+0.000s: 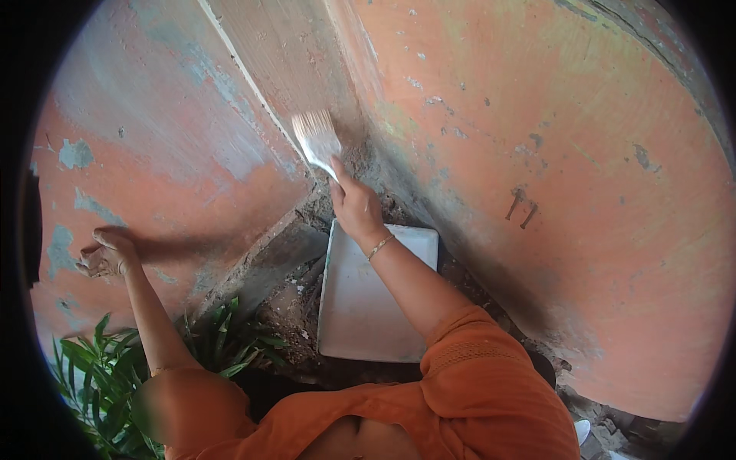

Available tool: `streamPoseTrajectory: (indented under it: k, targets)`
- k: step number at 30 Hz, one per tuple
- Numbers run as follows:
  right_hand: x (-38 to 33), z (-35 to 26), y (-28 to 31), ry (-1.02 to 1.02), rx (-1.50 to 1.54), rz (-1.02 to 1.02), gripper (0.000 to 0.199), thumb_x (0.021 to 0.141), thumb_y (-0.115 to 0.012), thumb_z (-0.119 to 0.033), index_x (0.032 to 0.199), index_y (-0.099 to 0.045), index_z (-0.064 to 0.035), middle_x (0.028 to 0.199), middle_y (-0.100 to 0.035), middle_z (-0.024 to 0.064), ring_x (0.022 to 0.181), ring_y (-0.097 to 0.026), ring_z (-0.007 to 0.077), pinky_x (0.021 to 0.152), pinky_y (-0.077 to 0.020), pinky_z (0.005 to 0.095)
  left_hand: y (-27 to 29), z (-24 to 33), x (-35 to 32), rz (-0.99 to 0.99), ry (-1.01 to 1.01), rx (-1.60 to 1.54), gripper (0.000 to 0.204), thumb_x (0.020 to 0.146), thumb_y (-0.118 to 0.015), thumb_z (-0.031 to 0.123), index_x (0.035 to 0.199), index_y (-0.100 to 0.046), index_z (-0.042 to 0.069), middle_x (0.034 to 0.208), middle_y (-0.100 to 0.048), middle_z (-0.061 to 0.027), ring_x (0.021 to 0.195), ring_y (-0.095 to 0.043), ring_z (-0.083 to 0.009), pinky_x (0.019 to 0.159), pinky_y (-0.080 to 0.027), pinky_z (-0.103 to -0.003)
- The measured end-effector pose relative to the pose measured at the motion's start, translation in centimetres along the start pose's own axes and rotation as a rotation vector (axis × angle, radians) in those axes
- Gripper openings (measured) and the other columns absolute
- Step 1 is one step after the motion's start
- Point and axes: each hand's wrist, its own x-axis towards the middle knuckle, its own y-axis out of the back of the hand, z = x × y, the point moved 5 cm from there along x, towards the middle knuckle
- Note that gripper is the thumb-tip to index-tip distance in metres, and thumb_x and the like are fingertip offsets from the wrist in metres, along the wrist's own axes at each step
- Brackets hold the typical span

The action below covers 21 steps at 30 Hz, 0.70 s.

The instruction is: The person paints a wall corner by dipping a brush into a tray of white paint and applying it to the surface.

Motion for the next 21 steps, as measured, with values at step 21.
streamPoseTrajectory:
  k: [21]
  targets:
    - [-5.2,8.8,-0.6,-0.125,-0.048,-0.077,0.049,0.081,-0.060,-0.011,0.130,-0.054,-0.0137,0.077,-0.064,0.0221,0.072,-0.064,0.0367,0.069,-0.0502,0.0424,0.3,0.8,-0.1,-0.086,0.064,0.004,0.076,0.084,-0.057,0.050,0.120,-0.031,-0.011,0.133,-0.020,-0.0384,0.128,-0.021,-0.0495,0.099,-0.031,-0.059]
